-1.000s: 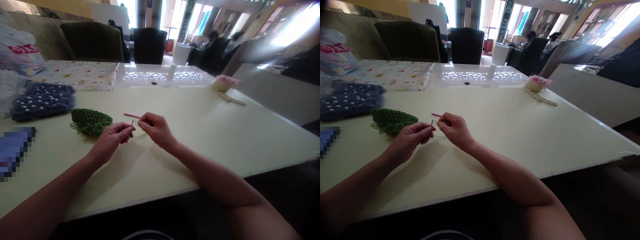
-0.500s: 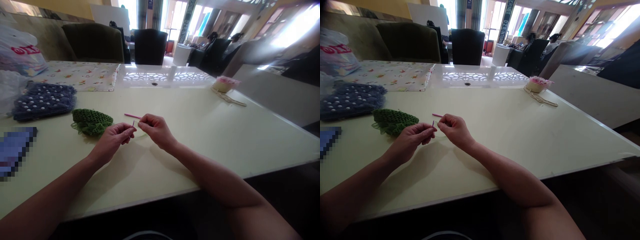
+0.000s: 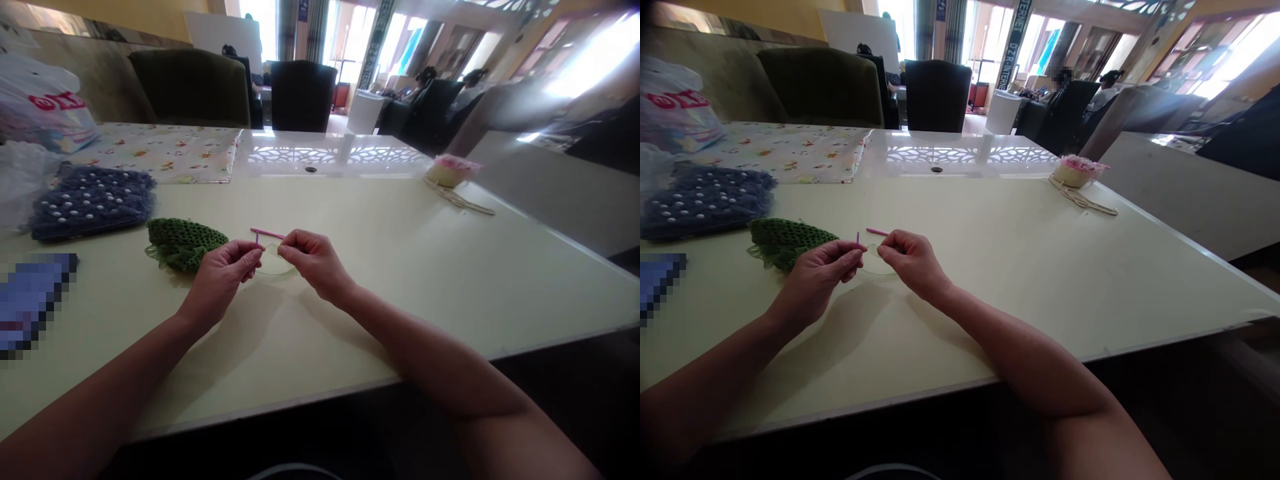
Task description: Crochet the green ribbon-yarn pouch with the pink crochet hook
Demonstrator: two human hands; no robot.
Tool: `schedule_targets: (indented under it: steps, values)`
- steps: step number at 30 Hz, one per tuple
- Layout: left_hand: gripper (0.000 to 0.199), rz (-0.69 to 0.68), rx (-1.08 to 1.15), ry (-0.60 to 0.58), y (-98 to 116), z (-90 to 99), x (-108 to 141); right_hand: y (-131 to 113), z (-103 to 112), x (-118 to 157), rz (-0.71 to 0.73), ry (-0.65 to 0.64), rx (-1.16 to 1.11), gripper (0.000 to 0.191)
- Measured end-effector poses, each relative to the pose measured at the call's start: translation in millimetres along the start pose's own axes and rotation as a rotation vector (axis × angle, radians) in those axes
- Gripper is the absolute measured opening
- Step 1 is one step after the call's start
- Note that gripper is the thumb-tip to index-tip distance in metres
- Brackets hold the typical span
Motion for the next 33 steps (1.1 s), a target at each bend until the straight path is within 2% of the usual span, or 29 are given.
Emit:
schedule_targets:
  steps: [4, 9, 13, 19, 26, 33]
  values:
    - [0.03, -0.01, 0.023, -0.028, 1.9, -1.1, -0.4, 1.1, -2.2, 0.7, -0.003, -0.028, 0.02, 0.018]
    - [0.016, -0.046, -0.065, -0.038, 8.7, -1.4, 1.8, 1.2, -8.8, 1.9, 0.006, -0.116, 0.08, 0.02]
    - [0.014, -0.049, -0.079, -0.064, 12.6, -2.5, 3.5, 1.8, -12.2, 2.5, 0.013, -0.15, 0.099, 0.021]
    - [0.017, -0.015, -0.053, -0.006, 9.3, -0.2, 1.1, 5.9, -1.9, 0.1, -0.054, -0.021, 0.046, 0.02]
    - [0.023, 0.025, -0.122, -0.141, 3.1, -10.1, 2.4, 5.3, 0.1, 0.8, -0.105, 0.024, -0.036, 0.019]
    - [0.023, 0.028, -0.12, -0.156, -1.0, -11.0, 2.8, 6.7, -0.8, 1.0, -0.094, 0.022, -0.02, 0.018]
Point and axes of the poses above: each hand's wrist, its own x-axis away from the middle knuckle, its own z-axis out of the back of the hand, y = z × x, the point moved 6 cm from there along -x, towards the middle knuckle, and after that the axes turned 2 degrees about y, right-handed, at the moved point
